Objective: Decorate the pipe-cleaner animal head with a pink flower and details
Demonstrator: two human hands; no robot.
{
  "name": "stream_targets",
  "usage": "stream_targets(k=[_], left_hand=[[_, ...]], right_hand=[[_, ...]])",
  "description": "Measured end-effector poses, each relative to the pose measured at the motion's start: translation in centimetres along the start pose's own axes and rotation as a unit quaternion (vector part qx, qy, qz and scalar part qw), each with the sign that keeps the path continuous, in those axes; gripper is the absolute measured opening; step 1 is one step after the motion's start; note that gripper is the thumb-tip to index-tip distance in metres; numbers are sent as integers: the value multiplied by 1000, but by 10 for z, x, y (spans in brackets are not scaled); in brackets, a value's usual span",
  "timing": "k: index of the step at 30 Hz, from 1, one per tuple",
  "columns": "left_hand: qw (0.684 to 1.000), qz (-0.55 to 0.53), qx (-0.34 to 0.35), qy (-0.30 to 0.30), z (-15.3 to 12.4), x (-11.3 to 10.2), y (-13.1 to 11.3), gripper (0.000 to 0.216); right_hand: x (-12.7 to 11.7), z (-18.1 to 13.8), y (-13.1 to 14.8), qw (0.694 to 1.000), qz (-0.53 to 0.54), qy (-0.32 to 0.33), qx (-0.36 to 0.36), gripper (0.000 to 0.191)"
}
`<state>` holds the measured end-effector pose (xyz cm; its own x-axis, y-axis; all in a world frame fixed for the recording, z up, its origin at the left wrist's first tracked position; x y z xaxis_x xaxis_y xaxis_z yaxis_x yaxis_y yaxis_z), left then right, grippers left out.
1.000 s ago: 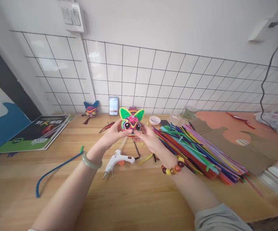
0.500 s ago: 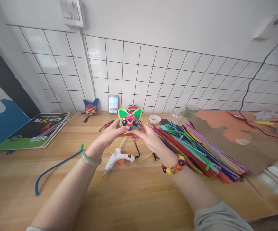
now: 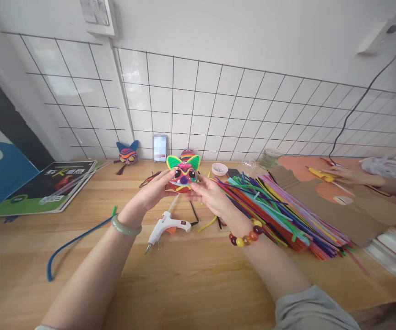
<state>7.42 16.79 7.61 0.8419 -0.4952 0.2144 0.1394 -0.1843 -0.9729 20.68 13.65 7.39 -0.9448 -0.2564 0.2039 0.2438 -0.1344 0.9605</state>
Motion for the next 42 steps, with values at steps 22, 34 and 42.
stream_targets(k=[22,34,42], left_hand=[[1000,-18,-13,15,-2,3,-1,40],[996,43,74,-35,-2,8,-10,56],[977,135,140,-91,-7,15,-24,63]], right_hand=[[1,0,3,999,-42,-7,-24,47],[-5,5,-1,996,-61,19,-59,56],[-14,6,18,991,-95,18,-96,67]])
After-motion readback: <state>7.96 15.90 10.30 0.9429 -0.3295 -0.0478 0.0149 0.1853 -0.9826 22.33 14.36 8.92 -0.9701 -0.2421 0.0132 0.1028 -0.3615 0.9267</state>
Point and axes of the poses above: each hand's wrist, its own z-axis towards the middle knuckle, its own x-axis out of the palm, y = z × x, the point moved 8 cm from there along z, towards the middle knuckle, and after that the axes turned 8 degrees about -x, right-handed, at the moved point
